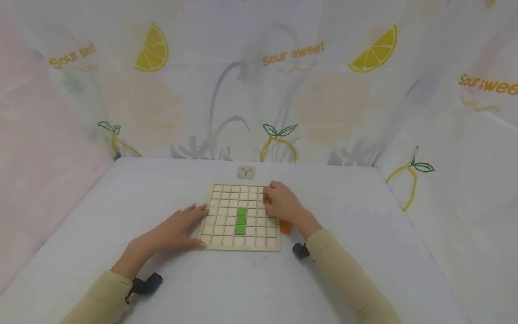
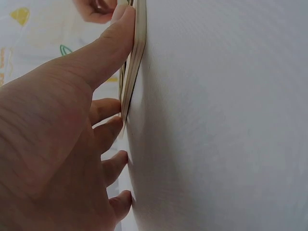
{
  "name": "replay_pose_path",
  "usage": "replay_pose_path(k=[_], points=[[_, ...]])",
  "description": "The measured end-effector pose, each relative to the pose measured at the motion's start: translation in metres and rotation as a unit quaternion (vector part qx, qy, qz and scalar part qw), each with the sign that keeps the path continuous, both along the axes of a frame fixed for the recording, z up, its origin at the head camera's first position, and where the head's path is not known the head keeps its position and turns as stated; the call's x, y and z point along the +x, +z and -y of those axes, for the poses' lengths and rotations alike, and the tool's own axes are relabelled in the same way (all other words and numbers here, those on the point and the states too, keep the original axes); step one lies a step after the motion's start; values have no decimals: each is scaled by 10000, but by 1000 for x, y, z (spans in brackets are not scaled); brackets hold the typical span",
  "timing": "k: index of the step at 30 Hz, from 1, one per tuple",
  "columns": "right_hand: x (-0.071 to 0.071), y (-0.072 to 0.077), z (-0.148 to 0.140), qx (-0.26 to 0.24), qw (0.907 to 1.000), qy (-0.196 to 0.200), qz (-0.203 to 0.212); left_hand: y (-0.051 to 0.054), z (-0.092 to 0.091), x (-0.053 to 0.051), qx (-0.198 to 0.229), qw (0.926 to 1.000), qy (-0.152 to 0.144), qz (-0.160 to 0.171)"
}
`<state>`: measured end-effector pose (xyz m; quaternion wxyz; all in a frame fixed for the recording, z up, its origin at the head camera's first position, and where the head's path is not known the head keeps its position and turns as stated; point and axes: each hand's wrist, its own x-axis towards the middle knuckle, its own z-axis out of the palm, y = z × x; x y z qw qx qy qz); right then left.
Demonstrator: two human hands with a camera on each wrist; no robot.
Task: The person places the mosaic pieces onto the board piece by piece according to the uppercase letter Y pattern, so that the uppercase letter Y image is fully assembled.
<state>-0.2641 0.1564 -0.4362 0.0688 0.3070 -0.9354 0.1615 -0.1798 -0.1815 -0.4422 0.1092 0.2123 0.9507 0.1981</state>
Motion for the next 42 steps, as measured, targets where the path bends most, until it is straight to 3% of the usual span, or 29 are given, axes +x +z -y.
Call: replay_pose_path(k=[5,9,42], points=[[4,1,6,79,9999,81,-68,-4,-1,0,-3,10000,-2,22],[6,3,12,56,9996,183,-216,-3,0,1,-31,10000,-10,-32],[7,3,46,22,9984,527,-217,3,-1,3,16,10000,-42,-30]])
